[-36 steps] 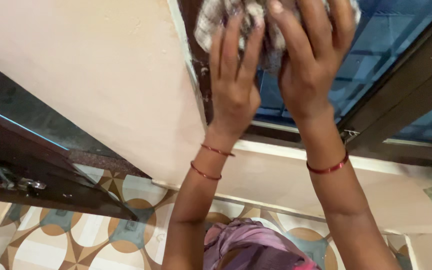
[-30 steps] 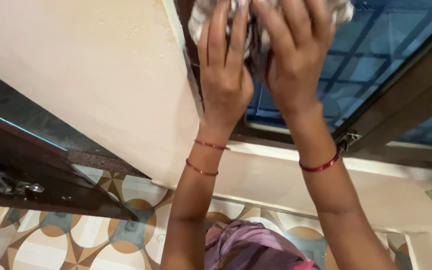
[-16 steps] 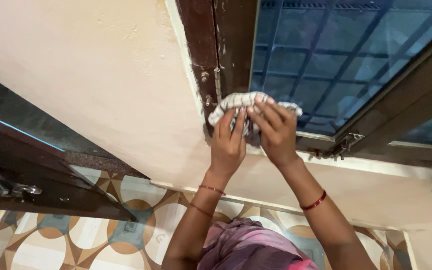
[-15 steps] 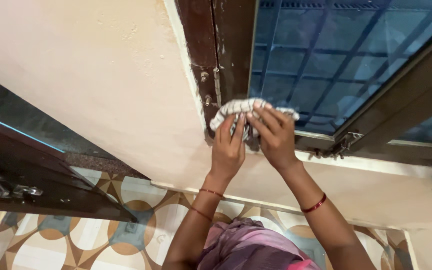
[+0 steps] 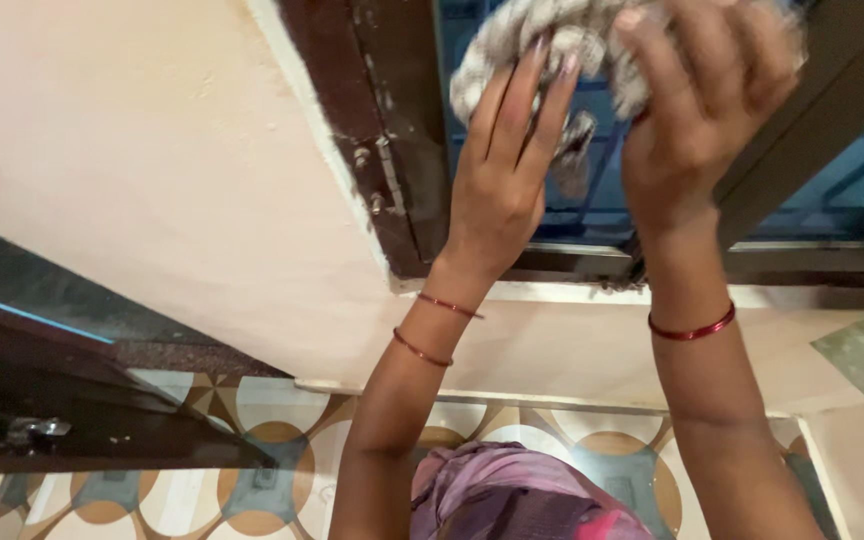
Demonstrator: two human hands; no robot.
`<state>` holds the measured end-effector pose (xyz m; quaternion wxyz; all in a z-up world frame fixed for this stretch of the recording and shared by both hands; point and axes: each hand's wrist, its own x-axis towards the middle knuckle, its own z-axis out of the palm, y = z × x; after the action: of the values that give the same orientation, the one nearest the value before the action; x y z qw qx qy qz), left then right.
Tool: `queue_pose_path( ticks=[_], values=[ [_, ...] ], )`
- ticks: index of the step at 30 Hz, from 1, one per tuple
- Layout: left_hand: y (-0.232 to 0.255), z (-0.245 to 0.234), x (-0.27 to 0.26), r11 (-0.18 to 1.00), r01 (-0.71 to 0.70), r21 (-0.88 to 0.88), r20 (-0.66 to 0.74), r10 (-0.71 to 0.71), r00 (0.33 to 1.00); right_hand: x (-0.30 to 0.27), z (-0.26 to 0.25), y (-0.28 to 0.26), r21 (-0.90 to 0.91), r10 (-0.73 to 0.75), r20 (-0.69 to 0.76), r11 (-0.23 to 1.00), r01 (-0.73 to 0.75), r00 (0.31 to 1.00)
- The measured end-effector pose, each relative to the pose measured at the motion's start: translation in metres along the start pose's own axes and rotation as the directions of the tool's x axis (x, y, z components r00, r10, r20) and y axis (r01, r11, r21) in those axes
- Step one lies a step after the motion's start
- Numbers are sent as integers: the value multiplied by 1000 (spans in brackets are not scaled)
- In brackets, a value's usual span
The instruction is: The person wipes the glass pane and the metal grill of a window using a cloth.
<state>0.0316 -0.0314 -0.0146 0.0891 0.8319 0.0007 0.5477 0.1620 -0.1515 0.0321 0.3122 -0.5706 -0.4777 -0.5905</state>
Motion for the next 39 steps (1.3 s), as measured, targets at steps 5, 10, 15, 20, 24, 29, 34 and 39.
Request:
queue_pose_path(
  ticks=[5, 10, 15, 20, 24, 29, 34, 39],
  values=[
    [7, 18, 22, 996, -42, 78, -69, 47, 996, 7, -14, 6, 52, 102, 59, 993, -105, 993],
    [11, 25, -7, 989, -30, 145, -31, 35, 999, -37, -16, -5, 80, 131, 79, 987, -137, 988],
    [7, 35, -56, 993, -66, 95, 98, 57, 994, -108, -21, -25, 55, 246, 168, 965, -258, 955],
    [7, 46, -116, 999, -35, -34, 191, 41, 981, -165, -39, -46, 95, 333, 364, 916, -391, 870],
    [15, 47, -137, 994, 58, -90, 245, -34, 969, -169, -55, -56, 83, 365, 431, 895, -439, 825],
    [37, 40, -95, 976, 29, -218, 197, 15, 980, -128, -80, -33, 24, 302, 273, 947, -320, 914],
    [65, 56, -27, 967, -88, -238, 131, 122, 984, -77, -88, 24, -72, 218, 44, 974, -215, 975],
    [73, 79, 7, 972, -123, -201, 116, 148, 982, -63, -69, 64, 43, 178, -71, 984, -175, 981]
  ],
)
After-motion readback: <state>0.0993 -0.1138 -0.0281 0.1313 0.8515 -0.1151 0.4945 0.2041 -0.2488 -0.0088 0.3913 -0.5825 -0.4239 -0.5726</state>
